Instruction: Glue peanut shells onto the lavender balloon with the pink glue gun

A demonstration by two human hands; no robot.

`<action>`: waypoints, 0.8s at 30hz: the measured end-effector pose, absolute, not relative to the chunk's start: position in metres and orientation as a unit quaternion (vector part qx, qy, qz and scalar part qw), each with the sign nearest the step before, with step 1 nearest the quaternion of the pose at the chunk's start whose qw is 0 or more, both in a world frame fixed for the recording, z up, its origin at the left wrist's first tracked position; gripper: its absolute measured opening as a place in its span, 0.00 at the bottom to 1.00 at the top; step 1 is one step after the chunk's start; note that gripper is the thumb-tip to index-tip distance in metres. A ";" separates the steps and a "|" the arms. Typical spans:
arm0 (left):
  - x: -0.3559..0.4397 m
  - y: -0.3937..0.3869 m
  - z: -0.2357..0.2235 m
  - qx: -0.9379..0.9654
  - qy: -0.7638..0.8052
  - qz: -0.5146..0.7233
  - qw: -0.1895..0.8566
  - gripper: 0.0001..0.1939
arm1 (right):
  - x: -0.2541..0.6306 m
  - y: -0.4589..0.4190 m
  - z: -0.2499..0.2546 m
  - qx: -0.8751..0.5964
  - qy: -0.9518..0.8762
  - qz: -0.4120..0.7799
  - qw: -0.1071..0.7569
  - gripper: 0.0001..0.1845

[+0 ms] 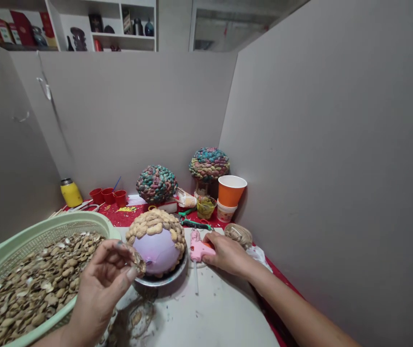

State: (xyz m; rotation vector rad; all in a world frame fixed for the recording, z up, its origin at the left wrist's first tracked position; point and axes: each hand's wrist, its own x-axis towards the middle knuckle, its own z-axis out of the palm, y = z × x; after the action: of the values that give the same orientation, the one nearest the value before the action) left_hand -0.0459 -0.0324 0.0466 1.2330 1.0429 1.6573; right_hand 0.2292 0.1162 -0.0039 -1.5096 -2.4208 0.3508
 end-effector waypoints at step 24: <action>-0.048 -0.048 0.084 0.425 0.394 0.741 0.339 0.16 | 0.157 0.131 0.055 -0.272 -0.832 0.364 0.319 0.44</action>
State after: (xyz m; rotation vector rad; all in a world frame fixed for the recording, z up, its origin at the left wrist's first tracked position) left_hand -0.0479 -0.0478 0.0841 1.1064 1.0267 1.9289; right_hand 0.1569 0.1306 0.0555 -0.7146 -2.1877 0.9584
